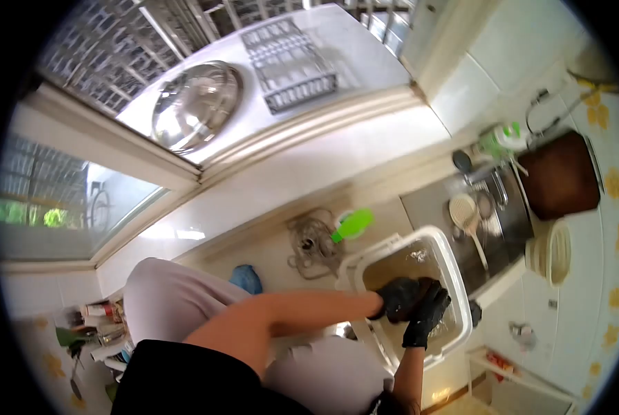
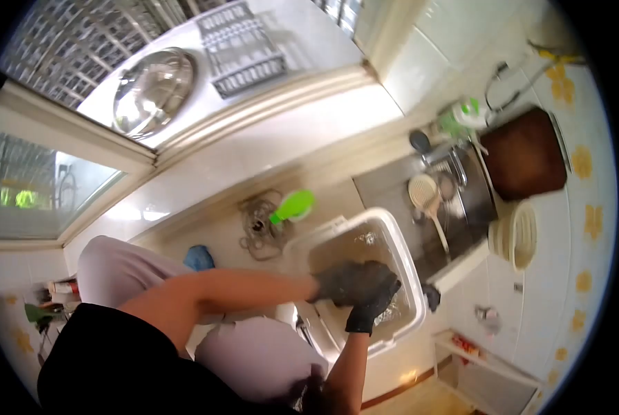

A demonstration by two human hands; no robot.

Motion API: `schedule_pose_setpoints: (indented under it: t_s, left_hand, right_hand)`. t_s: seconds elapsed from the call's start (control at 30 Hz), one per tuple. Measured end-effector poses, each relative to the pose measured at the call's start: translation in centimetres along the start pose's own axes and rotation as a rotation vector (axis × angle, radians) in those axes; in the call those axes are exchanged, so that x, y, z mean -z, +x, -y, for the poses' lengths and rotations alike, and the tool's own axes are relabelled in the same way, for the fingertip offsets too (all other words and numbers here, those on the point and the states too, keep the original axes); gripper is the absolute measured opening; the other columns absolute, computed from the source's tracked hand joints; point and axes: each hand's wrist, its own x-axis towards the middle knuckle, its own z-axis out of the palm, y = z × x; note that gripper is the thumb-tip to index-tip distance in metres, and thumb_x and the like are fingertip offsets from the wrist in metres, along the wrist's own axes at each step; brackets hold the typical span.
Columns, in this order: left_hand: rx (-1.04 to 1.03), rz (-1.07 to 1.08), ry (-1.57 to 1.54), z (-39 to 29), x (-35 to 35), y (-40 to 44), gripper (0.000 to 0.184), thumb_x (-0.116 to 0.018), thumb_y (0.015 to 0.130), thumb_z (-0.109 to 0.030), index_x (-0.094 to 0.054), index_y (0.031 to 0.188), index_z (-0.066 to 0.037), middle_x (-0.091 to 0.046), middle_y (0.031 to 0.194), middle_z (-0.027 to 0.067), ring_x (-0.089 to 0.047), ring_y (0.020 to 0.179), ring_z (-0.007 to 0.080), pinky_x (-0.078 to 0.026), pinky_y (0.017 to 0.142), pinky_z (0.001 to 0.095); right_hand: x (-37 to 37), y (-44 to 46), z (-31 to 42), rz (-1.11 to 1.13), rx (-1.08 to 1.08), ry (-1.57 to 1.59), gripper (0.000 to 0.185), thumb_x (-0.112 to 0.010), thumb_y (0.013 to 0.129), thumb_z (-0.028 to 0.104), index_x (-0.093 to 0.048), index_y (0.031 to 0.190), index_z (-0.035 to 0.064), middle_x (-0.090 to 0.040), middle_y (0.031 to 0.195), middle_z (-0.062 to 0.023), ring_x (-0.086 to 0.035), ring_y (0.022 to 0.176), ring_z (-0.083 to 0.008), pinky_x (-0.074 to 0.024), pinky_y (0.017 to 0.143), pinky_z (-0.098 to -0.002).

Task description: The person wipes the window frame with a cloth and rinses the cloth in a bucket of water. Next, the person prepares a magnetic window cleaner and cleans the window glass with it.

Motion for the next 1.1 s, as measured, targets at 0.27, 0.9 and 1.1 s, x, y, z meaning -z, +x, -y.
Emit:
schedule_pose_setpoints:
  t_s: [0.27,0.9,1.1]
  left_hand:
    - [0.205,0.231,-0.25,8.4,-1.7,-0.5,0.031,-0.054,0.088,-0.029,-0.061,0.104,-0.004,-0.063,0.098,0.0178,-0.06,0.089,0.0269,-0.048,0.079,0.0369]
    - [-0.112,-0.107,0.449,-4.4,4.7,1.9,0.017,-0.065,0.075,-0.021,-0.059,0.069,-0.007,-0.061,0.08,0.0146,-0.062,0.071,0.033,-0.05,0.061,0.0413]
    - [-0.431,-0.034,0.346,-15.8,13.3,1.8,0.013,-0.069,0.074,-0.013,-0.063,0.081,-0.003,-0.059,0.078,0.0114,-0.06,0.068,0.0275,-0.05,0.062,0.035]
  right_hand:
    - [6.3,-3.7,-3.7,-0.034,-0.365,-0.07,0.033,-0.072,0.077,0.022,-0.052,0.1,0.007,-0.054,0.104,-0.0133,-0.054,0.102,-0.0312,-0.0441,0.083,-0.043]
    - [7.5,-1.3,-5.2,-0.036,-0.415,0.701,0.023,-0.06,0.08,-0.004,-0.069,0.101,0.0036,-0.067,0.094,-0.0057,-0.06,0.087,-0.0141,-0.0461,0.081,-0.0284]
    - [21.0,-0.9,3.6,-0.189,-0.444,0.922,0.019,-0.056,0.087,-0.002,-0.056,0.105,0.0018,-0.062,0.09,-0.0043,-0.057,0.071,-0.007,-0.0449,0.052,-0.0175]
